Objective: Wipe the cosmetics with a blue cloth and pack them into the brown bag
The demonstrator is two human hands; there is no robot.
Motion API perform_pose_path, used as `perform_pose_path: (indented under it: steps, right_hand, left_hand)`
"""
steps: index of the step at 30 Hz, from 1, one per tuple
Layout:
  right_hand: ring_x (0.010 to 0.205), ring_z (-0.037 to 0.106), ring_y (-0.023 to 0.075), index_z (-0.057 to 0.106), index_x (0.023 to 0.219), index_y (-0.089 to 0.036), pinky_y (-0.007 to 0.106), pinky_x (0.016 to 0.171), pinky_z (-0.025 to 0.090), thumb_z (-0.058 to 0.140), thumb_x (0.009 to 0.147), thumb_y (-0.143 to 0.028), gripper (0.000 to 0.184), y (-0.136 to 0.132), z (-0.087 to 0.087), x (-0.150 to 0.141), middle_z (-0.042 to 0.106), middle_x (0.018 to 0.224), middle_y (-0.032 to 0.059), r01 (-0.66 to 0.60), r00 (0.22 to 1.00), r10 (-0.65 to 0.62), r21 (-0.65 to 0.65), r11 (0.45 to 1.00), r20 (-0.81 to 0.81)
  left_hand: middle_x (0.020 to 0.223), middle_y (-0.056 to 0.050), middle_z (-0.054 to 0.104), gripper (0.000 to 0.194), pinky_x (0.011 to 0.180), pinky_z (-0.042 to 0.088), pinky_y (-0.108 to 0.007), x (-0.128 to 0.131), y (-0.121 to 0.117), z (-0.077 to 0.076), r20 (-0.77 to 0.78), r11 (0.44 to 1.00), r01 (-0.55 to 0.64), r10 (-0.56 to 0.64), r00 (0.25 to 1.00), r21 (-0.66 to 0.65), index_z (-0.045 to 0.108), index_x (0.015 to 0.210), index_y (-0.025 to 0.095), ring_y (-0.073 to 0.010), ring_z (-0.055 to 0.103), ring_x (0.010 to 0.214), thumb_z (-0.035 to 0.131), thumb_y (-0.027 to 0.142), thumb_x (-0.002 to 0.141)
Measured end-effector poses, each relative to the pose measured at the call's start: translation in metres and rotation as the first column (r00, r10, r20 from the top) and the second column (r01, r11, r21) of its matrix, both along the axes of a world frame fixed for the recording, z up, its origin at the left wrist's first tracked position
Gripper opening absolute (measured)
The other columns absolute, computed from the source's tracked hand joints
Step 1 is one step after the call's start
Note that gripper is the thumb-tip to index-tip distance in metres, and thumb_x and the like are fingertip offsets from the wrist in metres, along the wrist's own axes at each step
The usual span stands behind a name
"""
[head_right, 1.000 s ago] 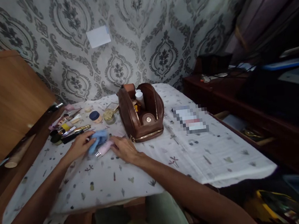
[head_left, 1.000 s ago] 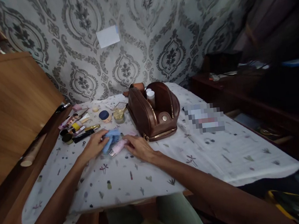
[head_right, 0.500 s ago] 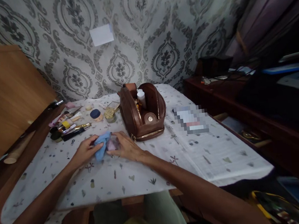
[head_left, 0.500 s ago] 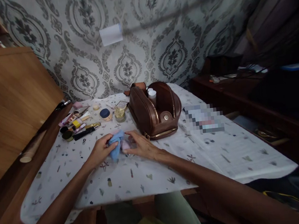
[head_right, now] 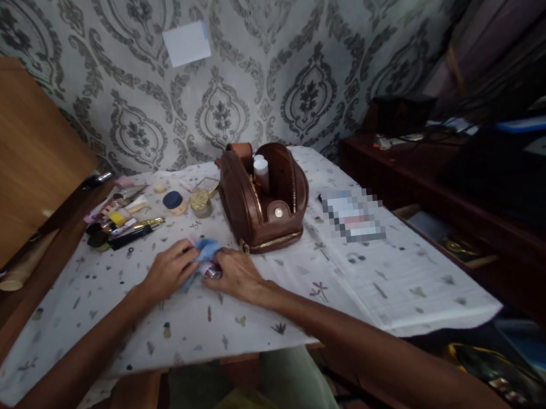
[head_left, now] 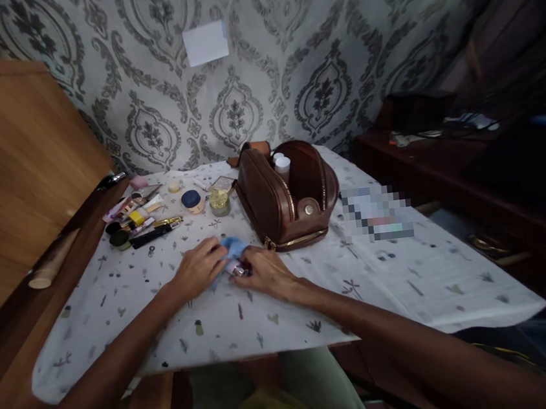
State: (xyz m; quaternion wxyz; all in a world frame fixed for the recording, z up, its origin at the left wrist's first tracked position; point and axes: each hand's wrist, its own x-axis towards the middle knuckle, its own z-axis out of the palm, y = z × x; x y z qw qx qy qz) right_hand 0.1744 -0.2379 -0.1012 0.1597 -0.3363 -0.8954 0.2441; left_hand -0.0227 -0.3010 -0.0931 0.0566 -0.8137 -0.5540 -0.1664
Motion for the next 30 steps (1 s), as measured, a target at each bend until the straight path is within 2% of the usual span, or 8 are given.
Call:
perform_pose_path:
  steps: [4,7,12,16,19,22,25,30]
  right_hand:
    - [0.07,0.056,0.0148,0.069,0.089,-0.016,0.025,0.065,0.039,0.073,0.079,-0.028,0.016,0.012,0.001,0.003,0.065,0.083,0.0033,-0.012,0.999,0.011,-0.013,1.0,-0.049]
    - [0.071,0.056,0.0145,0.07,0.093,-0.014,0.025,0.065,0.039,0.067,0.083,-0.024,0.014,0.022,0.003,0.004,0.065,0.084,0.0041,-0.016,0.994,0.012,-0.038,0.999,-0.104]
    - [0.072,0.058,0.0155,0.07,0.104,-0.014,0.026,0.067,0.042,0.062,0.088,-0.024,0.02,0.027,-0.007,-0.002,0.068,0.086,0.0043,-0.009,0.976,-0.013,-0.101,0.995,-0.218]
    - [0.079,0.062,0.0168,0.069,0.112,-0.017,0.027,0.072,0.047,0.065,0.084,-0.026,0.029,0.028,-0.022,-0.011,0.071,0.094,0.0045,0.002,0.93,-0.076,-0.202,0.979,-0.36]
    - [0.078,0.063,0.0162,0.068,0.112,-0.018,0.027,0.072,0.049,0.068,0.078,-0.023,0.035,0.028,-0.03,-0.016,0.071,0.095,0.0031,0.001,0.896,-0.117,-0.261,0.965,-0.427]
    - [0.071,0.061,0.0154,0.065,0.106,-0.018,0.027,0.069,0.049,0.071,0.074,-0.023,0.033,0.027,-0.031,-0.016,0.069,0.084,0.0002,0.006,0.879,-0.142,-0.286,0.958,-0.456]
    - [0.066,0.06,0.015,0.058,0.107,-0.02,0.026,0.065,0.048,0.073,0.072,-0.025,0.038,0.025,-0.029,-0.013,0.064,0.075,-0.0038,0.052,0.872,-0.189,-0.3,0.953,-0.451]
    - [0.065,0.061,0.012,0.044,0.131,-0.022,0.026,0.066,0.051,0.073,0.07,-0.018,0.068,0.024,-0.029,-0.012,0.069,0.089,-0.0024,0.021,0.865,-0.188,-0.339,0.94,-0.465]
  left_hand:
    - [0.098,-0.007,0.059,0.028,0.071,0.046,-0.028,-0.032,0.012,-0.006,0.008,0.977,-0.214,0.214,0.977,-0.007,0.064,0.097,0.02,-0.0191,0.058,0.087,0.04,0.034,0.1]
    - [0.092,-0.006,0.058,0.03,0.072,0.046,-0.029,-0.049,0.017,-0.013,0.053,0.946,-0.322,0.323,0.945,-0.04,0.062,0.09,0.02,-0.0203,0.058,0.085,0.039,0.037,0.1]
    - [0.091,-0.006,0.059,0.03,0.075,0.047,-0.031,-0.056,0.018,-0.019,0.1,0.914,-0.403,0.406,0.909,-0.045,0.06,0.086,0.021,-0.0215,0.058,0.086,0.039,0.038,0.099]
    - [0.1,-0.009,0.062,0.03,0.081,0.048,-0.034,-0.05,0.014,-0.013,0.123,0.888,-0.453,0.443,0.888,0.075,0.063,0.094,0.02,-0.0243,0.059,0.094,0.04,0.037,0.099]
    - [0.099,-0.01,0.062,0.031,0.086,0.048,-0.036,-0.035,0.013,-0.007,0.141,0.908,-0.373,0.351,0.926,0.19,0.065,0.098,0.018,-0.0246,0.058,0.097,0.04,0.038,0.1]
    - [0.106,-0.011,0.063,0.03,0.092,0.047,-0.039,-0.01,0.015,-0.005,0.067,0.963,-0.13,0.117,0.991,0.236,0.065,0.11,0.018,-0.0239,0.057,0.1,0.041,0.035,0.101]
    - [0.11,-0.013,0.062,0.032,0.092,0.046,-0.041,0.009,0.021,-0.007,-0.035,0.977,0.049,-0.042,0.998,0.21,0.062,0.117,0.017,-0.0253,0.056,0.103,0.04,0.034,0.102]
    - [0.096,-0.01,0.062,0.033,0.087,0.046,-0.041,0.0,0.029,-0.009,-0.083,0.985,0.02,-0.006,0.997,0.17,0.065,0.099,0.018,-0.0244,0.055,0.093,0.039,0.038,0.102]
